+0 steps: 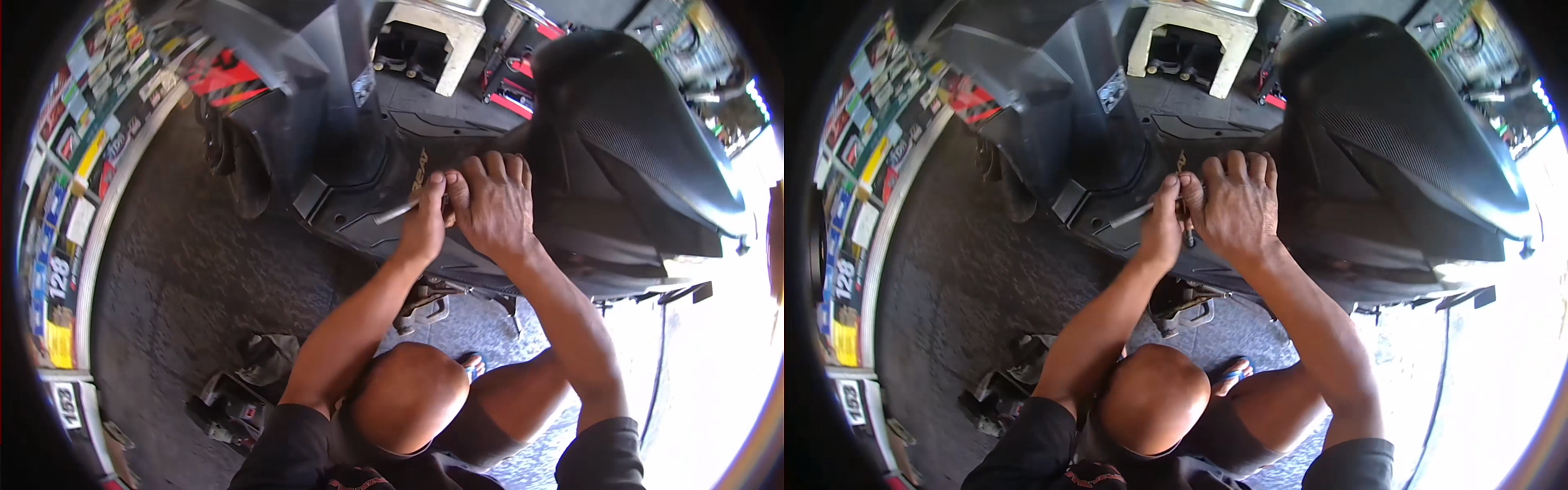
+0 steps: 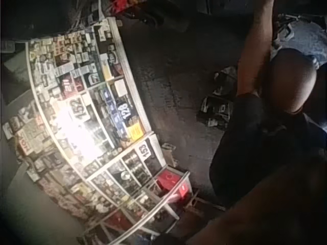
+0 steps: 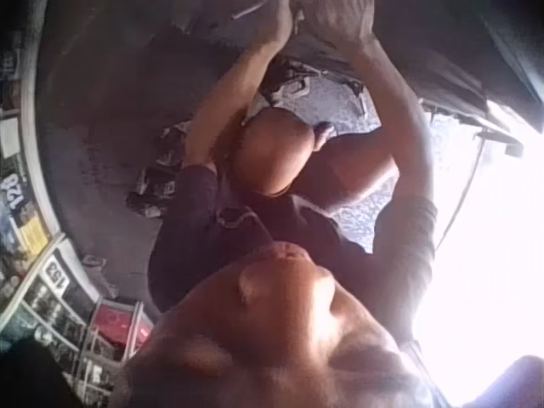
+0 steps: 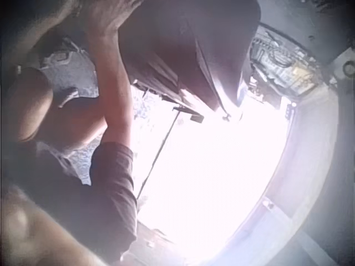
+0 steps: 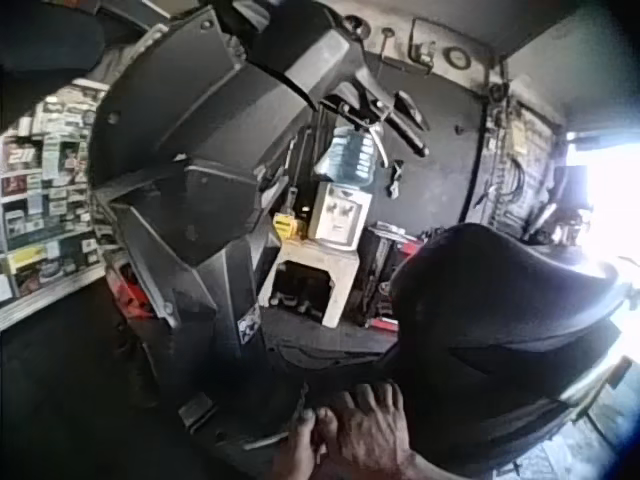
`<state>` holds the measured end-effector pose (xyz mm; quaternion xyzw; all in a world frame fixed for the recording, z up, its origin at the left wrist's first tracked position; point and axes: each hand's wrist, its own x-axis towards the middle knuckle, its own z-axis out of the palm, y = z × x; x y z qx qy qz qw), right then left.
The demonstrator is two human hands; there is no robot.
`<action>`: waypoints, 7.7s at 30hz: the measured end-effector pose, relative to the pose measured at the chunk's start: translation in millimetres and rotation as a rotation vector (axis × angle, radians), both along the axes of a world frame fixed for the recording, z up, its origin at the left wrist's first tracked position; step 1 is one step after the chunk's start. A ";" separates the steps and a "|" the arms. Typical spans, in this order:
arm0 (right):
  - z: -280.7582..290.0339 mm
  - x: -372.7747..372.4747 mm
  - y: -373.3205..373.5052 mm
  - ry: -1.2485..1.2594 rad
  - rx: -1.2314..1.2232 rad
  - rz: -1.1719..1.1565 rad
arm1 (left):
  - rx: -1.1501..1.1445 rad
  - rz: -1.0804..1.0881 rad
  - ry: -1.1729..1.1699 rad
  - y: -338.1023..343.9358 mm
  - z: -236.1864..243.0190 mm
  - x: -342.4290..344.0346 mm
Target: The person uses a T-handle wrench and a screwdriver to loosen and remove screws from the side fairing of a motorcycle, then pulls the plastic panel slightly away to access another screw.
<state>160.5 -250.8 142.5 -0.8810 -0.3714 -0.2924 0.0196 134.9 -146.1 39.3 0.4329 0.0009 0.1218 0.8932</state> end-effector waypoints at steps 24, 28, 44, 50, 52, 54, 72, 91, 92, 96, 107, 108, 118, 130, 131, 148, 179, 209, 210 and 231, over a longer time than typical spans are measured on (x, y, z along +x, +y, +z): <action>-117.8 -28.3 -23.6 0.846 0.548 0.102 | 1.897 -0.216 0.013 6.6 121.4 14.0; -110.4 -32.4 -21.4 0.865 0.616 0.001 | 2.063 0.276 -0.681 11.1 90.7 11.3; -123.6 -31.2 -14.3 0.683 0.652 0.049 | -0.181 -0.308 -0.087 38.0 22.6 6.7; -120.0 -33.2 -13.0 0.710 0.782 -0.055 | -0.028 -0.161 0.249 15.6 45.6 25.0; -121.4 -32.3 -11.8 0.711 0.785 -0.057 | 0.058 -0.047 0.297 10.4 55.3 23.0; -125.1 -32.9 -12.0 0.718 0.784 -0.068 | 0.195 -0.030 0.403 20.3 63.7 21.5; -122.9 -35.6 -12.7 0.748 0.748 -0.008 | 2.139 0.504 -0.638 11.6 80.4 5.3; -125.6 -35.2 -11.8 0.713 0.798 -0.030 | 0.111 -0.458 0.302 30.5 66.5 23.9; -123.1 -35.9 -13.0 0.744 0.795 -0.047 | 0.174 -0.387 0.376 29.2 69.5 27.7; -121.5 -32.9 -20.0 0.567 0.783 0.044 | 0.377 -0.308 0.397 45.5 76.4 32.2; -112.2 -22.9 -33.7 0.826 0.596 0.269 | 1.811 -0.430 0.202 -1.0 136.9 23.1; -110.8 -23.7 -32.1 0.827 0.595 0.277 | 1.840 -0.332 0.042 -2.4 130.4 19.4; -130.4 -18.8 -23.5 0.708 0.663 0.145 | 1.335 0.705 -0.496 -11.1 28.4 -6.5; -127.3 -12.5 -25.3 0.734 0.735 0.241 | 0.982 0.463 -0.174 -2.1 -3.0 -16.0; -122.0 -11.7 -25.1 0.780 0.725 0.363 | 0.995 0.459 -0.219 1.2 -1.0 -15.2; -30.6 4.9 -49.0 0.988 0.159 0.100 | 0.275 0.062 0.007 -16.3 16.4 -2.7; 54.1 -0.8 33.0 0.745 -0.278 0.445 | 0.664 0.253 -0.219 -39.8 -57.4 25.2; 52.0 -56.7 -2.6 0.672 -0.126 0.366 | 0.438 0.087 -0.136 -33.0 -38.7 9.8; 49.1 -45.3 8.5 0.677 -0.090 0.573 | 0.388 0.165 -0.232 -32.8 -68.0 22.5; 129.1 -19.0 25.3 0.209 -0.091 0.452 | 0.669 0.060 -0.128 -14.7 -30.2 21.7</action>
